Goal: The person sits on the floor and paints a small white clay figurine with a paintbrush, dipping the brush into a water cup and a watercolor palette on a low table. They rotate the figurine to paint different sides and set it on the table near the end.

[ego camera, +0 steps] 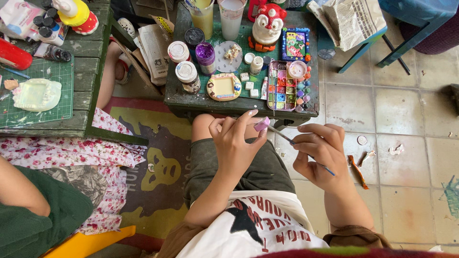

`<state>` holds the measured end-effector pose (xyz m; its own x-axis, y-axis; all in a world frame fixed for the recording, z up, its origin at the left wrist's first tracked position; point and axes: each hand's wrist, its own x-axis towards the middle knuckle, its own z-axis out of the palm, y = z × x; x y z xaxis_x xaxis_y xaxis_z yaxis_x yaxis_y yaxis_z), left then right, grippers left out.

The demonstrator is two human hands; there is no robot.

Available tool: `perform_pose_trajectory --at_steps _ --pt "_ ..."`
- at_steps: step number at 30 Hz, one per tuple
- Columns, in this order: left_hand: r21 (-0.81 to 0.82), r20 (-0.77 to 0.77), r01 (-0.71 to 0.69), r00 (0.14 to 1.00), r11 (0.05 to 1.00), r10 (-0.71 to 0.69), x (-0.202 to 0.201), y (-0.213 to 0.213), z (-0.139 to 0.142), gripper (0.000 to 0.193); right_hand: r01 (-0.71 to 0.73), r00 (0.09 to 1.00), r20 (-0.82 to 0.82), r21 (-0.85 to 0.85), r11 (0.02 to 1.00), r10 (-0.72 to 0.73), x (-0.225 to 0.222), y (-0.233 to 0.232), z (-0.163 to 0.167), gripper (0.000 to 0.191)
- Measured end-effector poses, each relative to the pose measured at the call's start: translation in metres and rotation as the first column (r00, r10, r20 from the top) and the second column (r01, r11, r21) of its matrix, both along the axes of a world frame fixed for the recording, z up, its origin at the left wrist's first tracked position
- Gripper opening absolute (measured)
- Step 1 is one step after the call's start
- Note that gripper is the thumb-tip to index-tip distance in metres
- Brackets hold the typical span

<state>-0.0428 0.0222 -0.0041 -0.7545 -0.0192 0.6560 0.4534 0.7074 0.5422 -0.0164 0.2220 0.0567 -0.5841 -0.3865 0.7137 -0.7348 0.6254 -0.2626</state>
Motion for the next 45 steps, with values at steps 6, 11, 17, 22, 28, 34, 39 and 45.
perform_pose_trajectory --at_steps 6,11,17,22,28,34,39,45 --pt "-0.021 0.035 0.003 0.999 1.0 -0.002 0.0 0.002 0.004 0.048 -0.041 0.999 0.006 0.072 0.997 0.04 -0.001 0.0 -0.001 0.03" --pt "-0.021 0.069 0.008 0.998 1.0 -0.006 0.001 0.002 0.007 0.05 -0.042 0.999 0.017 0.009 0.999 0.042 0.0 0.003 0.0 0.03" --pt "-0.002 0.073 -0.002 0.997 1.0 0.002 0.0 0.002 0.007 0.05 -0.014 1.0 -0.008 0.0 1.0 0.014 0.0 0.003 -0.003 0.028" --pt "0.015 0.085 0.009 0.996 1.0 -0.01 0.0 0.002 0.008 0.053 -0.049 0.998 -0.028 0.059 0.997 0.051 0.003 0.0 -0.006 0.027" --pt "-0.002 0.096 0.0 0.995 1.0 0.0 0.0 0.002 0.007 0.052 -0.044 0.998 -0.038 0.037 0.998 0.045 0.0 0.0 -0.01 0.027" --pt "-0.013 0.097 0.004 0.995 1.0 -0.003 -0.001 0.002 0.005 0.053 -0.029 0.999 -0.02 0.053 0.998 0.031 0.001 0.001 -0.008 0.03" --pt "-0.018 0.106 0.011 0.994 1.0 -0.009 -0.001 0.002 0.003 0.055 -0.126 0.991 0.044 0.075 0.989 0.123 0.002 -0.001 -0.007 0.033" --pt "0.0 0.107 0.004 0.994 1.0 -0.004 -0.001 0.004 0.001 0.052 -0.054 0.998 0.02 0.025 0.998 0.053 0.001 0.002 -0.007 0.034"
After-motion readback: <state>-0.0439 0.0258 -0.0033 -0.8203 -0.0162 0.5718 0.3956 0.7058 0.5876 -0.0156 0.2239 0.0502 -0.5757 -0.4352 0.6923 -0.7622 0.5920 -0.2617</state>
